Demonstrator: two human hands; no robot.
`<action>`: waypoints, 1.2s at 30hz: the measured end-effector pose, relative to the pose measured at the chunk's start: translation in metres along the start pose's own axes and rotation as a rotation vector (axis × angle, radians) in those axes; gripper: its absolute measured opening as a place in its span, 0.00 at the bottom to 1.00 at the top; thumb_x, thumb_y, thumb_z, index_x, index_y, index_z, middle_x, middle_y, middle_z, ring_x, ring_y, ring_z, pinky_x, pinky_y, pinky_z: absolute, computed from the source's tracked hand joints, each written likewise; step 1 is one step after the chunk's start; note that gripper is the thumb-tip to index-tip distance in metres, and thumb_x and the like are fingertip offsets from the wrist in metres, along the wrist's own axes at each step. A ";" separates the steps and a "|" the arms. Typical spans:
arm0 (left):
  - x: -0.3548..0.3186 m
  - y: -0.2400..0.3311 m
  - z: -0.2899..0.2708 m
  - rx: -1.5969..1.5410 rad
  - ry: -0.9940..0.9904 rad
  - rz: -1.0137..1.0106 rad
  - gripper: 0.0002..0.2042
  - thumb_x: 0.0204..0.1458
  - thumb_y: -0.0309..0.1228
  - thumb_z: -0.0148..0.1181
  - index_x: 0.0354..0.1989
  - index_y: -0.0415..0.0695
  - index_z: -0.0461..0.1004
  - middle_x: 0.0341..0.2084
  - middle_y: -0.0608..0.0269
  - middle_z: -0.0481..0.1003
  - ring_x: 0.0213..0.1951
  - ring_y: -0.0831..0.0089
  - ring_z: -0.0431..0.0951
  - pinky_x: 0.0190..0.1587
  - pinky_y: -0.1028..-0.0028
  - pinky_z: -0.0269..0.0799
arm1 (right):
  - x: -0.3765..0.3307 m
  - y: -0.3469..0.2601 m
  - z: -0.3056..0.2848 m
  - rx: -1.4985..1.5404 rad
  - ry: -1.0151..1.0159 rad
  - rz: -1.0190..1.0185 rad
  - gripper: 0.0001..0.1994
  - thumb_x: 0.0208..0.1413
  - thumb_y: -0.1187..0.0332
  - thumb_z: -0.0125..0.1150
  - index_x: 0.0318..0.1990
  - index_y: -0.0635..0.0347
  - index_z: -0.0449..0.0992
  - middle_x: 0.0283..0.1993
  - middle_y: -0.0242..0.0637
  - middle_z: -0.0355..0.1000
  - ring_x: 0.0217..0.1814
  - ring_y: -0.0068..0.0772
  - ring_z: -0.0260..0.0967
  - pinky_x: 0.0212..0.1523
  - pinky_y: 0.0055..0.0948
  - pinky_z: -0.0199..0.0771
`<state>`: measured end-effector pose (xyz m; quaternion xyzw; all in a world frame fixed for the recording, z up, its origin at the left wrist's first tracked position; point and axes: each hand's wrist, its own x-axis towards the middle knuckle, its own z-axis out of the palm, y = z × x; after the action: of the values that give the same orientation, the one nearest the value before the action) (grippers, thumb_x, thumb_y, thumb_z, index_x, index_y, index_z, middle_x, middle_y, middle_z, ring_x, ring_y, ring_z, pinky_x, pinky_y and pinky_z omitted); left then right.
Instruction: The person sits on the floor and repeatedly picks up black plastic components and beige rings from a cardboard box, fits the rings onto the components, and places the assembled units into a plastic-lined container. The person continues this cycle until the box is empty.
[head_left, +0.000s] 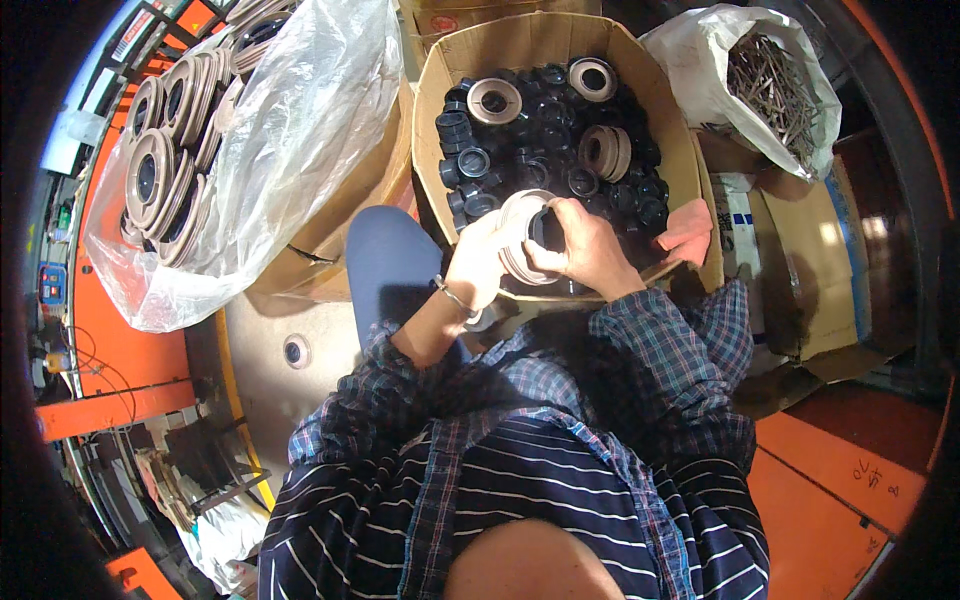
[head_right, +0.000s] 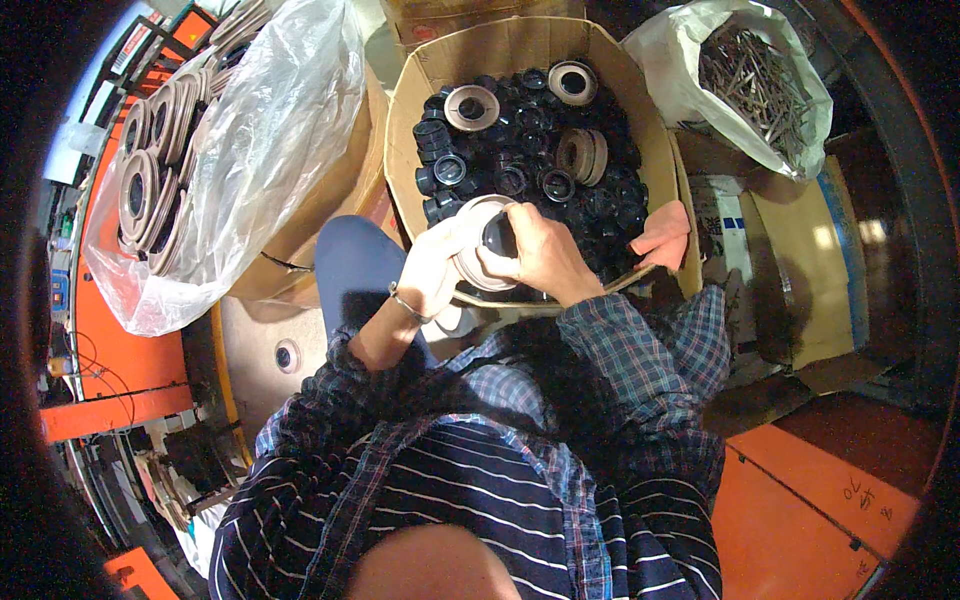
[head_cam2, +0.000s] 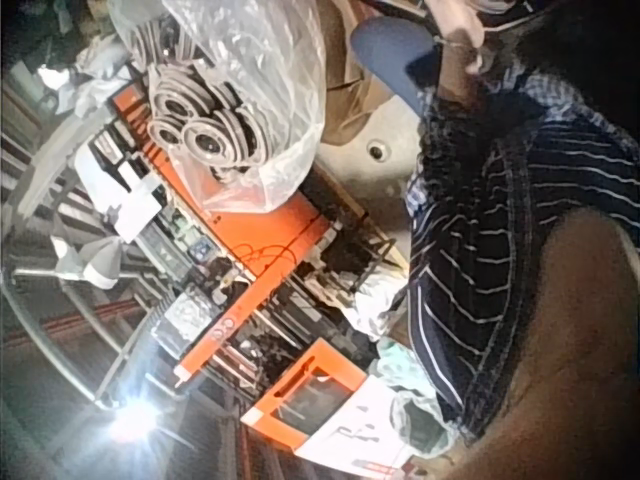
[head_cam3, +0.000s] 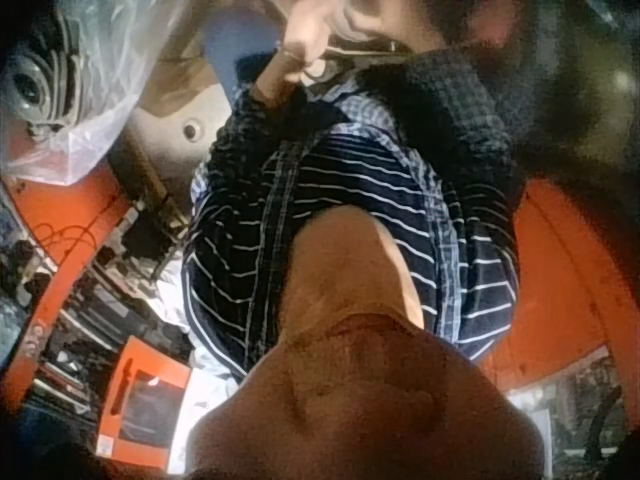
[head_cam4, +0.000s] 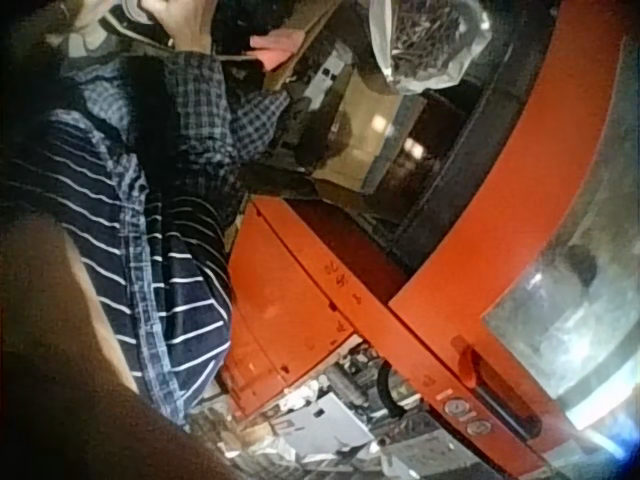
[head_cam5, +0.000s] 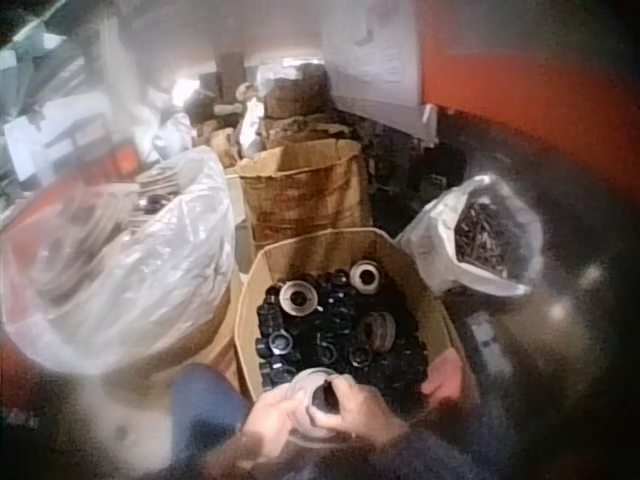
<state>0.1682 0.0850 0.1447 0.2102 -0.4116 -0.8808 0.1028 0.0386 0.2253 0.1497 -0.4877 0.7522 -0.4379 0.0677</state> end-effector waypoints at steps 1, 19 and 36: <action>0.001 0.001 -0.003 -0.005 0.019 -0.022 0.17 0.62 0.33 0.58 0.55 0.37 0.73 0.45 0.62 0.77 0.44 0.74 0.79 0.48 0.73 0.76 | -0.001 0.000 0.000 0.030 -0.023 -0.001 0.30 0.46 0.50 0.72 0.48 0.65 0.71 0.42 0.54 0.73 0.40 0.56 0.76 0.40 0.45 0.78; 0.002 0.009 -0.015 0.185 -0.007 -0.054 0.15 0.62 0.34 0.55 0.51 0.36 0.74 0.40 0.60 0.78 0.41 0.73 0.79 0.46 0.74 0.76 | -0.005 0.001 0.010 -0.013 -0.127 -0.010 0.29 0.49 0.49 0.69 0.49 0.64 0.71 0.44 0.54 0.75 0.44 0.56 0.76 0.43 0.44 0.77; -0.013 -0.008 0.009 0.684 0.123 0.308 0.17 0.60 0.32 0.60 0.52 0.38 0.66 0.43 0.55 0.76 0.45 0.72 0.76 0.50 0.70 0.72 | -0.003 0.018 -0.001 0.880 -0.199 0.791 0.36 0.64 0.34 0.39 0.29 0.62 0.75 0.21 0.37 0.72 0.12 0.28 0.62 0.17 0.28 0.66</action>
<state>0.1754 0.1007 0.1470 0.2205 -0.7018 -0.6524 0.1822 0.0278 0.2309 0.1363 -0.1353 0.6146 -0.6022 0.4912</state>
